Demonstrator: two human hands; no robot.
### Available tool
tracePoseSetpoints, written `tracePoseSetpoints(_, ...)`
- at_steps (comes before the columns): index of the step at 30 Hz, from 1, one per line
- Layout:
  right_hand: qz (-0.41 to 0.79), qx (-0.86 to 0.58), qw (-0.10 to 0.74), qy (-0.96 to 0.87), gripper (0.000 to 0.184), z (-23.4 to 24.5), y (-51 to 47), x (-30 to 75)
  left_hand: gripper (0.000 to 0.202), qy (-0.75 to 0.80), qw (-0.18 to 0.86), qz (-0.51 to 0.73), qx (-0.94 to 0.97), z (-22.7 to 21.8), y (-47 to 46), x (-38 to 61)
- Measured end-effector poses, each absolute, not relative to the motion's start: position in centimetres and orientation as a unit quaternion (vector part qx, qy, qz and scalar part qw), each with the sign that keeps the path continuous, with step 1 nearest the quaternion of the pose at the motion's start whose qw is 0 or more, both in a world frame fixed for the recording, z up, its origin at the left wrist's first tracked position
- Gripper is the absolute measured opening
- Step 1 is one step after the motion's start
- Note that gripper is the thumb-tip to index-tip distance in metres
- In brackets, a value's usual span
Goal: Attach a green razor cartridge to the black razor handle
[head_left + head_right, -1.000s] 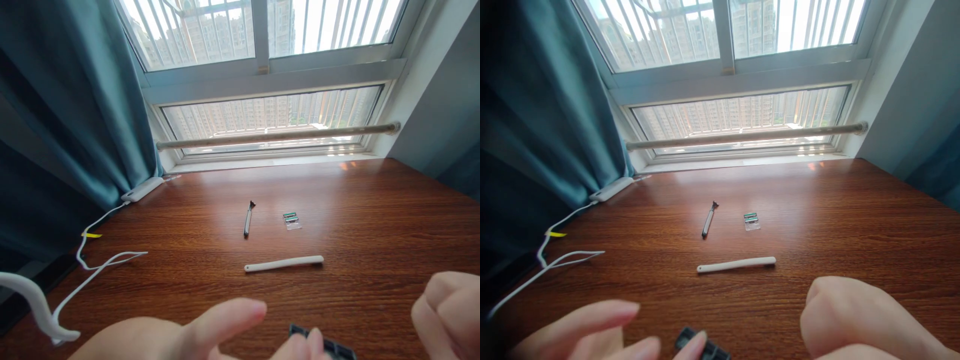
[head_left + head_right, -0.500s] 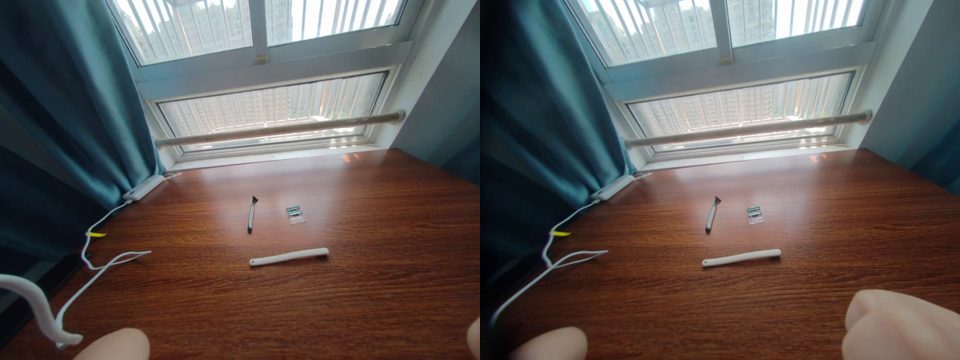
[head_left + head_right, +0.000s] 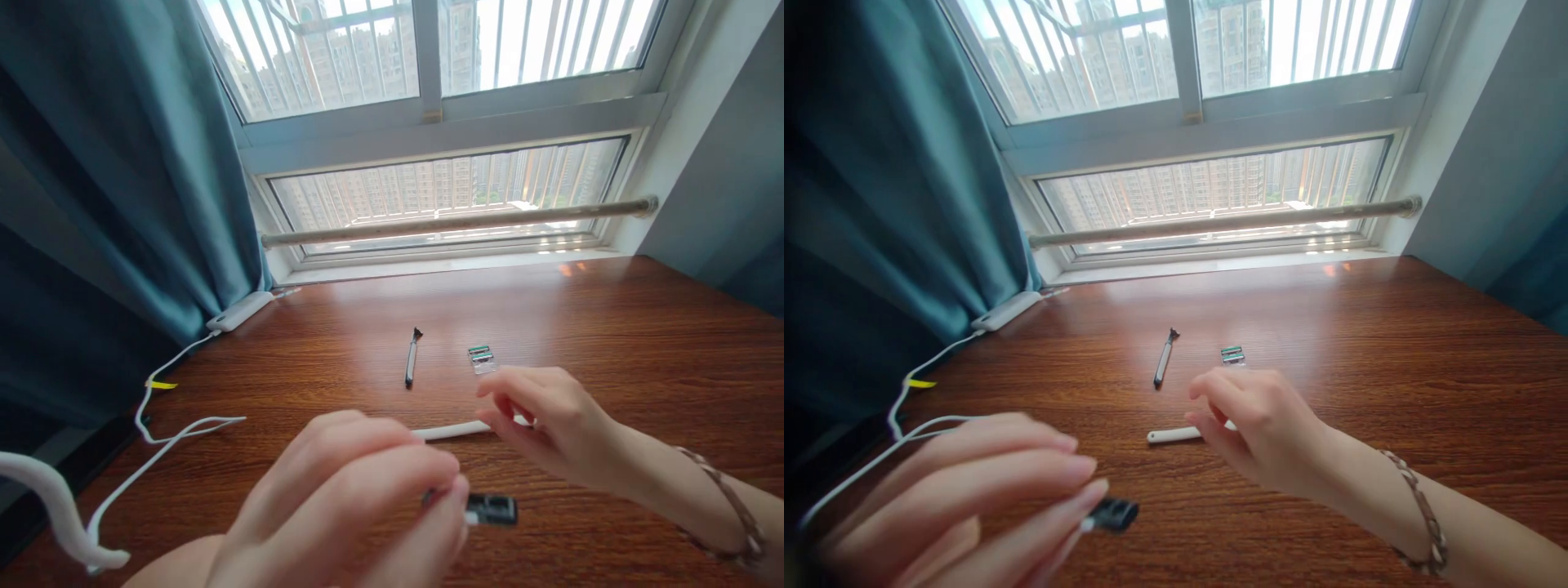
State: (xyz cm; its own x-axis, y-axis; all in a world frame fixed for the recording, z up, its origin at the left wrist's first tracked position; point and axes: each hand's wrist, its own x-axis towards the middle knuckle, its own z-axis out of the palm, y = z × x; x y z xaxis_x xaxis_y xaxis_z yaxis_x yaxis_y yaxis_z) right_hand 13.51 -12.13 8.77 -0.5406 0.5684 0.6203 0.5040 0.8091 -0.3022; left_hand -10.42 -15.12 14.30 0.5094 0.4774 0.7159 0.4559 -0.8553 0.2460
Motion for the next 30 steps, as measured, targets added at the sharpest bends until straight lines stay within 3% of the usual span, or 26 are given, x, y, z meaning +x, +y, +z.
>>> tracePoseSetpoints(4, 0.062, -0.414, 0.099, -0.903, 0.015, 4.6, -10.4, 11.8, 0.012, 0.356, 0.385, 0.441, 0.728, 11.1, -10.8, -7.1)
tracePoseSetpoints(6, 0.039, -0.455, 0.026, -0.889, 0.014, 3.5, -10.5, 11.4, 0.018, 0.375, 0.579, 0.433, 0.58, 8.5, -8.0, -6.4)
tracePoseSetpoints(8, 0.033, -0.483, -0.007, -0.875, 0.013, 3.3, -10.8, 11.0, 0.016, 0.377, 0.672, 0.44, 0.461, 6.0, -5.7, -6.3)
tracePoseSetpoints(14, 0.049, -0.574, -0.02, -0.817, 0.032, 4.3, -11.1, 10.9, 0.015, 0.386, 0.717, 0.458, 0.357, 2.3, -4.0, -6.2)
tracePoseSetpoints(18, 0.054, -0.614, -0.052, -0.786, 0.017, 3.9, -11.2, 12.7, 0.02, 0.365, 0.729, 0.458, 0.355, 1.6, -3.9, -6.0)
tracePoseSetpoints(21, 0.054, -0.634, -0.046, -0.77, 0.014, 3.3, -11.7, 14.7, 0.039, 0.338, 0.742, 0.442, 0.374, 1.3, -3.6, -5.9)
tracePoseSetpoints(26, 0.001, -0.639, 0.124, -0.759, 0.024, 3.0, -11.7, 17.2, 0.055, 0.304, 0.759, 0.413, 0.401, 0.9, -3.4, -6.0)
tracePoseSetpoints(30, -0.069, -0.538, 0.256, -0.8, 0.029, 2.9, -9.4, 17.5, 0.057, 0.292, 0.761, 0.41, 0.409, 0.7, -3.6, -6.1)
